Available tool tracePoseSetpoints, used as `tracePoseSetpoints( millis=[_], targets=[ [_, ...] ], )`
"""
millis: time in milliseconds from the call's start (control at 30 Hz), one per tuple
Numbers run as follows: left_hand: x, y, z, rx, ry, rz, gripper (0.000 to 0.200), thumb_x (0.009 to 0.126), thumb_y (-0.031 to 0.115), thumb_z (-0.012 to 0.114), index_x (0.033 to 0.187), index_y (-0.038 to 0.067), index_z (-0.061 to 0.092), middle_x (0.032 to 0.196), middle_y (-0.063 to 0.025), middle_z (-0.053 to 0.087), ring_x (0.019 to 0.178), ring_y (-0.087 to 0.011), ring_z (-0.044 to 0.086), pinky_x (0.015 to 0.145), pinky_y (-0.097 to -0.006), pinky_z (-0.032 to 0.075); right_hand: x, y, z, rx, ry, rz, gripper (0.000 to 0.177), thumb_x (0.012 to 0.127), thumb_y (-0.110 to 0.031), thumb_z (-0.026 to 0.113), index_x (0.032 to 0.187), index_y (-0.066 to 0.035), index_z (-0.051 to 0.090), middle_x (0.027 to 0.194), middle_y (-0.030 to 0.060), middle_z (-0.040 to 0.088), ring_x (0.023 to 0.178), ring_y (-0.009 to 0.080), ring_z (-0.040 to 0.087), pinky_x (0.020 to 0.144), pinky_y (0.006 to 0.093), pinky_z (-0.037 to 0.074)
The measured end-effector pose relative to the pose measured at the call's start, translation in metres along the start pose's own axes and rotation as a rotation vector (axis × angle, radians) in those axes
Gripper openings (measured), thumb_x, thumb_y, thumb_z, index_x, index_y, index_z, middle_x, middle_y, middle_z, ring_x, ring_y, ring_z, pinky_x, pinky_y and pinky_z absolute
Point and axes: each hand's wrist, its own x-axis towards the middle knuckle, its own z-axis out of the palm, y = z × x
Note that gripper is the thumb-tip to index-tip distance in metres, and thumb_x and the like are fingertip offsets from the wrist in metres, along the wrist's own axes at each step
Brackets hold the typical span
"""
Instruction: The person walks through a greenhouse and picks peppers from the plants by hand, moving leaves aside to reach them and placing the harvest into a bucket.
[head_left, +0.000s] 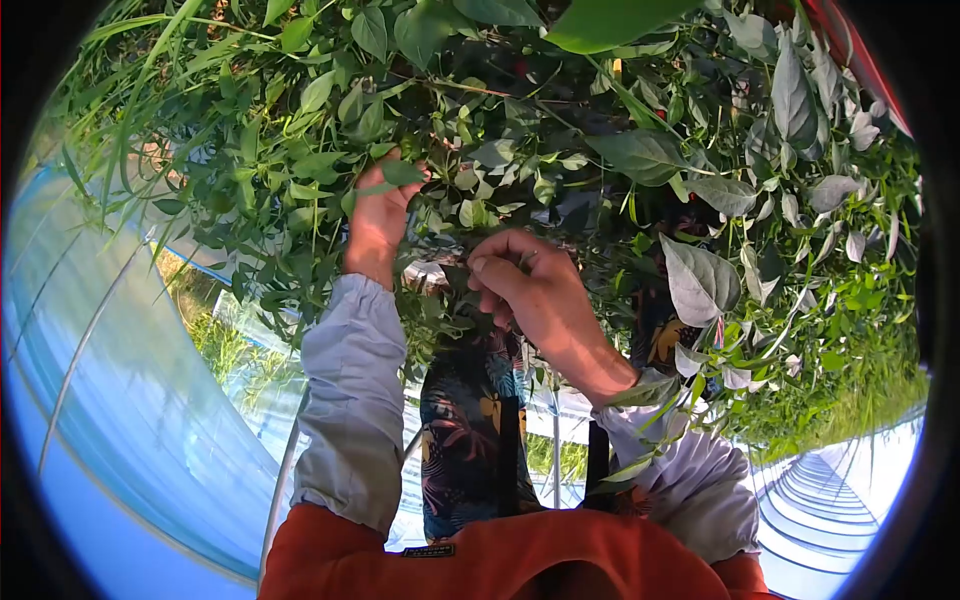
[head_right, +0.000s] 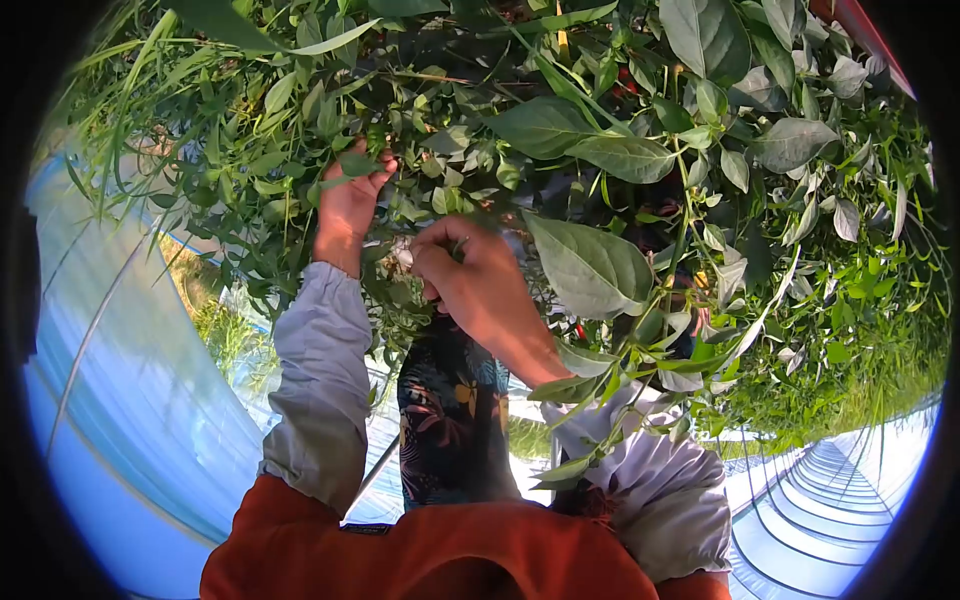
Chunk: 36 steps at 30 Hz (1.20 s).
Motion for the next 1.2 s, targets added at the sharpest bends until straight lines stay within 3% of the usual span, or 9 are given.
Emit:
tracePoseSetpoints(
  millis=[200,333,467,700,833,933,1067,1100,1200],
  targets=[
    [0.001,0.006,-0.009,-0.087,-0.208,-0.291,0.022,0.089,0.015,0.056,0.108,0.005,0.061,0.094,-0.0091,0.065,0.08,-0.0212,0.064,0.069,-0.0365,0.055,0.005,0.006,0.003,-0.081,0.059,-0.076,0.024,0.086,-0.013,0.057,0.102,0.003,0.063,0.073,0.006,0.062,0.066,0.0102,0.054,0.059,0.0258,0.043],
    [-0.013,0.002,0.01,0.109,-0.169,-0.007,0.017,0.084,0.007,0.062,0.101,0.003,0.061,0.09,-0.0078,0.066,0.082,-0.0236,0.066,0.061,-0.0339,0.052,0.007,0.013,0.005,-0.161,0.075,-0.103,0.024,0.085,-0.012,0.056,0.103,0.003,0.063,0.079,0.0079,0.063,0.07,0.0125,0.056,0.063,0.0277,0.044],
    [-0.068,-0.015,0.022,0.393,-0.011,0.176,0.017,0.086,0.013,0.068,0.101,0.008,0.06,0.085,-0.0028,0.062,0.068,-0.0105,0.06,0.053,-0.0227,0.046,0.013,0.027,0.003,-0.229,0.163,-0.195,0.025,0.084,-0.012,0.058,0.105,0.002,0.062,0.084,0.0097,0.064,0.076,0.015,0.058,0.067,0.0297,0.046],
    [-0.144,-0.036,0.047,0.13,-0.111,0.15,0.029,0.082,-0.002,0.068,0.107,0.0,0.055,0.098,-0.0051,0.06,0.09,-0.0122,0.061,0.075,-0.0243,0.051,0.014,0.028,0.009,-0.291,0.247,-0.14,0.034,0.083,-0.019,0.068,0.107,0.003,0.058,0.086,0.0116,0.064,0.08,0.0171,0.06,0.072,0.0316,0.048],
    [-0.15,-0.042,0.048,0.47,-0.186,0.262,0.031,0.079,-0.009,0.059,0.109,-0.002,0.055,0.107,-0.0076,0.06,0.099,-0.0135,0.059,0.085,-0.0263,0.048,0.012,0.025,0.0,-0.337,0.168,-0.22,0.048,0.081,-0.031,0.076,0.112,0.001,0.057,0.078,0.0048,0.06,0.066,0.0096,0.052,0.059,0.0265,0.044],
    [-0.143,-0.026,0.033,0.193,-0.342,0.052,0.035,0.083,0.0,0.058,0.117,-0.001,0.054,0.102,-0.0092,0.064,0.095,-0.0131,0.061,0.081,-0.0266,0.049,0.013,0.017,-0.002,-0.633,0.292,-0.244,0.04,0.079,-0.028,0.076,0.104,0.0,0.061,0.076,0.0068,0.062,0.067,0.0153,0.056,0.062,0.0308,0.046],
    [-0.117,-0.02,0.031,-0.038,-0.207,0.033,0.038,0.087,0.014,0.056,0.121,-0.002,0.054,0.113,-0.0116,0.062,0.1,-0.0201,0.06,0.088,-0.0343,0.046,0.009,0.035,0.0,-0.866,0.248,-0.429,0.028,0.076,-0.022,0.073,0.095,-0.003,0.064,0.084,0.0151,0.065,0.074,0.0296,0.063,0.065,0.038,0.05],
    [-0.118,-0.018,0.027,0.008,-0.263,0.047,0.042,0.09,0.027,0.054,0.122,-0.001,0.054,0.115,-0.0118,0.061,0.104,-0.0213,0.059,0.088,-0.0353,0.047,0.004,0.036,-0.002,-0.986,0.198,-0.474,0.026,0.076,-0.02,0.07,0.095,-0.004,0.064,0.087,0.0172,0.064,0.077,0.0337,0.063,0.066,0.0397,0.051],
    [-0.133,0.004,0.043,0.01,-0.381,-0.089,0.045,0.09,0.023,0.058,0.128,0.002,0.05,0.111,-0.0086,0.06,0.102,-0.0214,0.059,0.088,-0.0339,0.048,0.003,0.039,-0.012,-1.131,0.083,-0.476,0.022,0.075,-0.019,0.067,0.093,-0.007,0.066,0.079,0.017,0.064,0.073,0.0372,0.064,0.066,0.0419,0.052]
  ],
)
